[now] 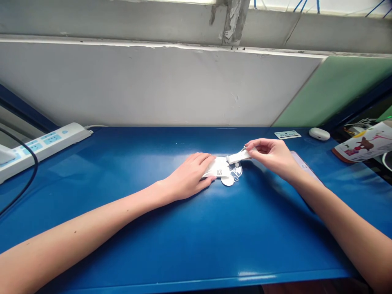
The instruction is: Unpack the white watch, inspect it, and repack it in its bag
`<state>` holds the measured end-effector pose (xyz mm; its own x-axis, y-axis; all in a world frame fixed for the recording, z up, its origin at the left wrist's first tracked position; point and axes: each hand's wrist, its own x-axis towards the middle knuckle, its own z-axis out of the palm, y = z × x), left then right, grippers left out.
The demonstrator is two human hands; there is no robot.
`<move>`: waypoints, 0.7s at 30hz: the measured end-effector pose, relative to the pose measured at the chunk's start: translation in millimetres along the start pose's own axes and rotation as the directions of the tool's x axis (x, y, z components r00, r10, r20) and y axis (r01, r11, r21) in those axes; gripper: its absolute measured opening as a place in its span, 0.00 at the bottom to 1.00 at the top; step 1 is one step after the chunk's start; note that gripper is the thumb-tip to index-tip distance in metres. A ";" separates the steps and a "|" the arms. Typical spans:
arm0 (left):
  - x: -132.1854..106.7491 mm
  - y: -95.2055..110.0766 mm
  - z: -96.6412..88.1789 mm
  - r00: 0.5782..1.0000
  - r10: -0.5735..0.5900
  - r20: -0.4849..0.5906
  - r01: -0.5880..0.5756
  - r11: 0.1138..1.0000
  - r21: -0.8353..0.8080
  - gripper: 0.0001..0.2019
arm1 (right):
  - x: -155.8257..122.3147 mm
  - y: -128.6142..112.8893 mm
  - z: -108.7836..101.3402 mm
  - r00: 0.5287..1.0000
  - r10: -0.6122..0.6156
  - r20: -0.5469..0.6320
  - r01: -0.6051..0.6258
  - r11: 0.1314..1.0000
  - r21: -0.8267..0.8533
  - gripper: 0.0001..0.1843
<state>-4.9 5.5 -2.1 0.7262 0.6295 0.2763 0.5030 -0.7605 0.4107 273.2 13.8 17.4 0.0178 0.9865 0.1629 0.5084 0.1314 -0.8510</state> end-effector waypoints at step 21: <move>-1.5 0.7 2.5 0.999 -0.041 -0.004 0.041 0.999 0.019 0.21 | -25.3 -7.9 29.7 0.956 -0.274 0.109 0.291 0.936 -0.200 0.06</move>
<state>-4.5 3.6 -4.4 0.7035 0.6604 0.2624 0.5407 -0.7371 0.4054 243.1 -9.3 5.2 -0.2159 0.9172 0.3348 0.6531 0.3905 -0.6489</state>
